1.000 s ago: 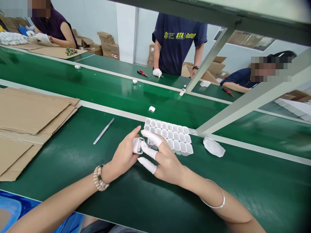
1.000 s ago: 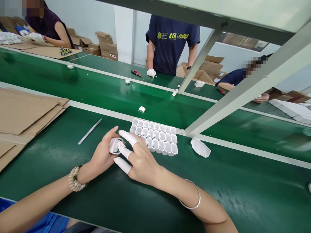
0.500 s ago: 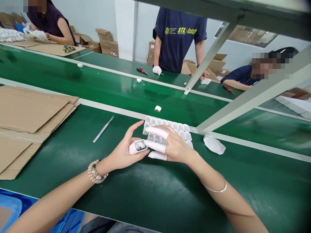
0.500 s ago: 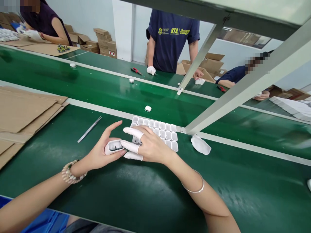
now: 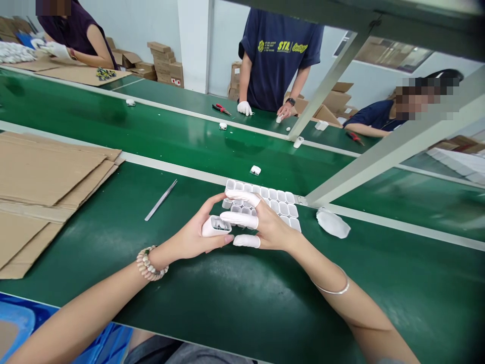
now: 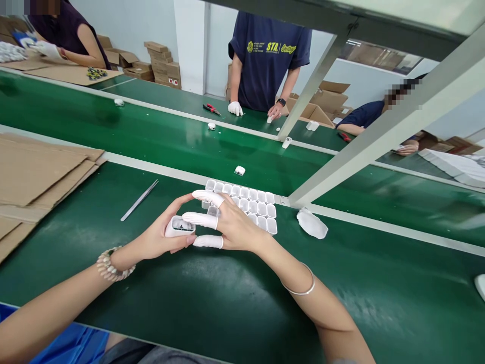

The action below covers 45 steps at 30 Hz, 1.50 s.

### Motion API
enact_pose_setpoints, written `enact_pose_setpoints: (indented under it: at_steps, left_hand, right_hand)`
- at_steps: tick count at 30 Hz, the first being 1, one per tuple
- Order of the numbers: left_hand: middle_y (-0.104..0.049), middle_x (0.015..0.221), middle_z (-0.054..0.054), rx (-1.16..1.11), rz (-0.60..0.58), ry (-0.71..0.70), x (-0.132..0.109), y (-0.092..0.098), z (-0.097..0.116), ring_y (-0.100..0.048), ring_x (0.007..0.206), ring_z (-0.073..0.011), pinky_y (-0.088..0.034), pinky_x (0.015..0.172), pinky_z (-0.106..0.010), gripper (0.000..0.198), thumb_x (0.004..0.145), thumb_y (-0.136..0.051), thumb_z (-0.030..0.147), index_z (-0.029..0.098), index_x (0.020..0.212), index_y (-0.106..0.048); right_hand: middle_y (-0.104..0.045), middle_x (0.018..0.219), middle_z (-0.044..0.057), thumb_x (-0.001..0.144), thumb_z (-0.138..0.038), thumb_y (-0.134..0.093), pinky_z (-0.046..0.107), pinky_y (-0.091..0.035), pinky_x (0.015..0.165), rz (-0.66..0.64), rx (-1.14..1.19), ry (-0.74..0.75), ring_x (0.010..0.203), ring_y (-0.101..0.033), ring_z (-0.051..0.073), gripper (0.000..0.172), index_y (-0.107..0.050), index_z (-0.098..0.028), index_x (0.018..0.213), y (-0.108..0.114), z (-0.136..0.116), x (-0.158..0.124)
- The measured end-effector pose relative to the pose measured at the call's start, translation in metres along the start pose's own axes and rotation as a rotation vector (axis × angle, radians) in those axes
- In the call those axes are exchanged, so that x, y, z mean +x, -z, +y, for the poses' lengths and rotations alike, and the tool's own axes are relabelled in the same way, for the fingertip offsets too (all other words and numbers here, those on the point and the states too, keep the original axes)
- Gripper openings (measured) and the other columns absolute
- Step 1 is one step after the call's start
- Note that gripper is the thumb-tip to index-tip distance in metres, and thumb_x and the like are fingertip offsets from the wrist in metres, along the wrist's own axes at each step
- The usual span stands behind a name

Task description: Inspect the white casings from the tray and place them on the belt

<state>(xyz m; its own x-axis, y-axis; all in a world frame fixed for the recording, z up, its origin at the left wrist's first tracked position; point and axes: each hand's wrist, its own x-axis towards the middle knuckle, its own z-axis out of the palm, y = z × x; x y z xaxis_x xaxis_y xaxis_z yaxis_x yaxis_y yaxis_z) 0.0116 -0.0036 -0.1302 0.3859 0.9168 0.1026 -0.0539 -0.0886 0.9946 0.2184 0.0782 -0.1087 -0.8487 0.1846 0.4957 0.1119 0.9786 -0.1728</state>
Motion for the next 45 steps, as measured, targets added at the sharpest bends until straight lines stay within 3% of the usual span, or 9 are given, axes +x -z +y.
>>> enact_pose_setpoints:
  at_steps: [15,21,24,27,35,38,40,43,45]
  left_hand:
    - [-0.054,0.057,0.008,-0.074,-0.09,0.095,-0.003,0.001,0.003,-0.044,0.04,-0.0059,-0.038,0.038,-0.015,0.09,0.085,-0.067,0.026,0.028,0.151,-0.006]
    - [-0.057,0.065,0.005,0.025,-0.032,0.0,-0.001,0.003,0.007,-0.049,0.046,-0.0086,-0.045,0.043,-0.019,0.09,0.084,-0.067,0.025,0.029,0.152,-0.009]
    - [-0.059,0.075,0.002,0.089,0.026,-0.084,0.002,0.004,0.002,-0.057,0.061,-0.0122,-0.052,0.057,-0.025,0.091,0.082,-0.068,0.02,0.029,0.151,-0.009]
    - [-0.057,0.077,0.002,0.126,0.055,-0.088,0.005,0.002,-0.006,-0.057,0.067,-0.0125,-0.051,0.063,-0.025,0.097,0.082,-0.068,0.018,0.028,0.152,-0.001]
    - [-0.058,0.106,-0.005,0.216,0.065,-0.131,0.013,0.005,-0.026,-0.058,0.077,-0.0118,-0.049,0.067,-0.025,0.101,0.08,-0.066,0.016,0.031,0.151,0.003]
    - [-0.049,0.123,-0.01,0.391,0.154,-0.199,0.019,0.02,-0.034,-0.057,0.088,-0.0145,-0.051,0.073,-0.029,0.098,0.079,-0.069,0.023,0.032,0.151,-0.002]
    - [-0.046,0.126,-0.01,0.582,0.226,-0.207,0.023,0.033,-0.04,-0.056,0.093,-0.017,-0.052,0.077,-0.033,0.086,0.081,-0.068,0.028,0.031,0.149,-0.016]
    - [-0.045,0.128,-0.01,0.796,0.252,-0.184,0.027,0.045,-0.049,-0.055,0.104,-0.0218,-0.052,0.086,-0.039,0.065,0.085,-0.063,0.035,0.029,0.142,-0.033]
    - [-0.044,0.129,-0.01,0.88,0.225,-0.181,0.029,0.047,-0.053,-0.054,0.11,-0.0245,-0.05,0.092,-0.043,0.058,0.087,-0.06,0.037,0.027,0.139,-0.038]
  right_hand:
    - [-0.047,0.14,0.008,0.079,-0.061,-0.064,0.055,-0.043,0.1,-0.033,-0.274,0.139,0.122,-0.048,0.031,0.047,-0.063,-0.036,0.119,0.005,0.01,-0.001]
    - [-0.049,0.136,0.011,0.089,-0.05,-0.059,0.05,-0.049,0.095,0.093,-0.064,0.165,0.122,-0.052,0.029,0.039,-0.06,-0.028,0.121,0.007,0.015,-0.004]
    - [-0.057,0.126,0.012,0.089,-0.038,-0.063,0.047,-0.05,0.096,0.196,0.12,0.053,0.117,-0.056,0.026,0.044,-0.054,-0.025,0.13,0.004,0.009,-0.002]
    - [-0.063,0.117,0.011,0.085,-0.04,-0.068,0.044,-0.051,0.094,0.173,0.229,-0.091,0.109,-0.059,0.024,0.059,-0.046,-0.024,0.138,-0.004,-0.001,0.002]
    - [-0.071,0.105,0.005,0.09,-0.025,-0.063,0.038,-0.051,0.084,0.229,0.194,-0.008,0.093,-0.061,0.018,0.02,-0.067,-0.026,0.109,-0.025,-0.009,0.006]
    - [-0.07,0.105,0.003,0.089,-0.026,-0.064,0.038,-0.05,0.087,0.255,0.131,-0.095,0.097,-0.06,0.019,0.016,-0.069,-0.027,0.104,-0.006,0.011,0.008]
    - [-0.068,0.105,0.004,0.088,-0.028,-0.064,0.038,-0.048,0.087,0.302,0.056,-0.251,0.098,-0.059,0.02,0.017,-0.067,-0.025,0.104,0.01,0.042,0.012]
    - [-0.065,0.102,0.005,0.081,-0.022,-0.066,0.038,-0.047,0.086,0.304,-0.106,-0.635,0.095,-0.058,0.021,0.036,-0.061,-0.02,0.117,0.023,0.106,0.016]
    - [-0.063,0.109,0.006,0.078,-0.013,-0.061,0.034,-0.046,0.088,0.126,-0.192,-0.92,0.1,-0.056,0.02,0.048,-0.054,-0.019,0.126,0.022,0.147,0.013]
